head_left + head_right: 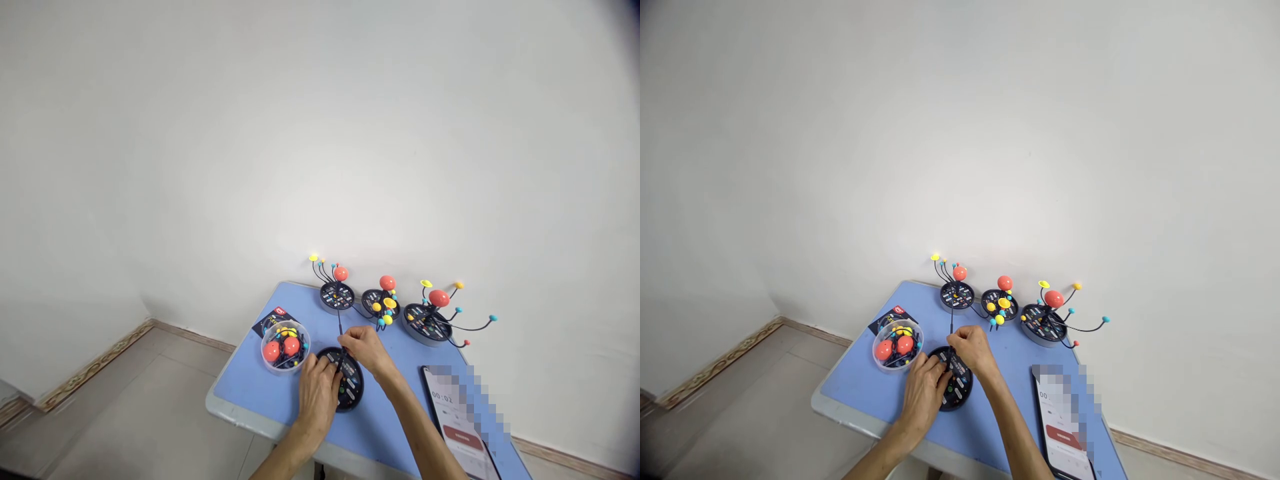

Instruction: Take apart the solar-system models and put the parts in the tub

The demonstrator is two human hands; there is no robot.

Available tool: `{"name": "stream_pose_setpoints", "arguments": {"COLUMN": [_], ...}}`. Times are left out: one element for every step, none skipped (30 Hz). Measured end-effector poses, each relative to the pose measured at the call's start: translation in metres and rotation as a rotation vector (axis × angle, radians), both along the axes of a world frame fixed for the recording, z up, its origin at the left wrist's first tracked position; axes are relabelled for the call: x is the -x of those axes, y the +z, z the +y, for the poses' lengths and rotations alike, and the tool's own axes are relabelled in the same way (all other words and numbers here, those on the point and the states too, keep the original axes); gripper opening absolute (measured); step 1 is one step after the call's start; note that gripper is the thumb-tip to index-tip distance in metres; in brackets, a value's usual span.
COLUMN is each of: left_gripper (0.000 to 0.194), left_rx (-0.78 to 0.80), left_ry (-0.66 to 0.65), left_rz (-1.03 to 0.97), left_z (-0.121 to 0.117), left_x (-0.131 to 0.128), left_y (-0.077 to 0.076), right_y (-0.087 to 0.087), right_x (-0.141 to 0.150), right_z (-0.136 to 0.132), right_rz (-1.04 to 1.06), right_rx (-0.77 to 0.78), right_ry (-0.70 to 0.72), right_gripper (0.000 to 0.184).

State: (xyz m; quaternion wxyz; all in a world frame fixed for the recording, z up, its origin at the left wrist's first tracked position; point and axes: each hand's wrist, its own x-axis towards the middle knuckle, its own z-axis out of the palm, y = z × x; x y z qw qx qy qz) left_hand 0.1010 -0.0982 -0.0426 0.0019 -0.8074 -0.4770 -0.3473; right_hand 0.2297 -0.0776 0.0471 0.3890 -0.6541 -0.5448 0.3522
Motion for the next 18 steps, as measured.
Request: {"name": "stream_pose_setpoints", "arguments": {"left_gripper": [0.021, 0.020, 0.020, 0.019, 0.019, 0.019, 0.018, 0.018, 0.019, 0.020, 0.022, 0.023, 0.025, 0.027, 0.029, 0.032, 0.036, 0.041], "left_rx": [-0.004, -0.004, -0.002, 0.002, 0.008, 0.015, 0.025, 0.034, 0.041, 0.042, 0.038, 0.033, 0.036, 0.061, 0.116, 0.202, 0.311, 0.434], "left_ry": [0.008, 0.015, 0.022, 0.027, 0.030, 0.030, 0.027, 0.019, 0.004, -0.018, -0.046, -0.077, -0.110, -0.140, -0.167, -0.189, -0.205, -0.218], "left_rz": [0.001, -0.002, -0.007, -0.014, -0.022, -0.029, -0.038, -0.053, -0.077, -0.115, -0.168, -0.238, -0.322, -0.419, -0.525, -0.638, -0.752, -0.860], "left_z": [0.000, 0.000, 0.000, 0.001, 0.001, 0.002, 0.002, 0.001, 0.000, -0.002, -0.005, -0.008, -0.012, -0.016, -0.020, -0.024, -0.027, -0.030], "left_x": [0.000, -0.001, -0.001, -0.002, -0.003, -0.003, -0.002, -0.001, 0.000, 0.003, 0.006, 0.009, 0.013, 0.017, 0.021, 0.024, 0.027, 0.030], "left_y": [0.000, -0.001, -0.001, -0.002, -0.002, -0.003, -0.003, -0.003, -0.002, -0.001, 0.000, 0.003, 0.006, 0.009, 0.014, 0.018, 0.024, 0.029], "right_y": [0.003, 0.005, 0.007, 0.008, 0.008, 0.008, 0.007, 0.006, 0.006, 0.005, 0.004, 0.004, 0.003, 0.003, 0.002, 0.001, 0.001, 0.000], "right_x": [0.000, 0.000, -0.001, -0.001, -0.001, -0.001, -0.001, -0.001, -0.001, -0.001, 0.000, 0.000, 0.001, 0.001, 0.002, 0.004, 0.006, 0.008], "right_z": [-0.003, -0.006, -0.010, -0.014, -0.019, -0.025, -0.030, -0.036, -0.041, -0.046, -0.052, -0.057, -0.062, -0.066, -0.071, -0.076, -0.081, -0.085], "right_rz": [0.017, 0.040, 0.064, 0.086, 0.103, 0.116, 0.123, 0.126, 0.129, 0.132, 0.134, 0.137, 0.139, 0.140, 0.141, 0.141, 0.141, 0.142], "right_rx": [-0.004, -0.007, -0.010, -0.016, -0.021, -0.026, -0.026, -0.022, -0.013, -0.003, 0.008, 0.017, 0.024, 0.031, 0.038, 0.046, 0.056, 0.066], "right_ry": [0.009, 0.018, 0.029, 0.039, 0.050, 0.061, 0.071, 0.082, 0.092, 0.098, 0.104, 0.110, 0.115, 0.124, 0.134, 0.148, 0.165, 0.186], "right_gripper": [0.024, 0.024, 0.025, 0.026, 0.027, 0.028, 0.028, 0.029, 0.029, 0.030, 0.031, 0.031, 0.031, 0.031, 0.030, 0.029, 0.028, 0.027]}}
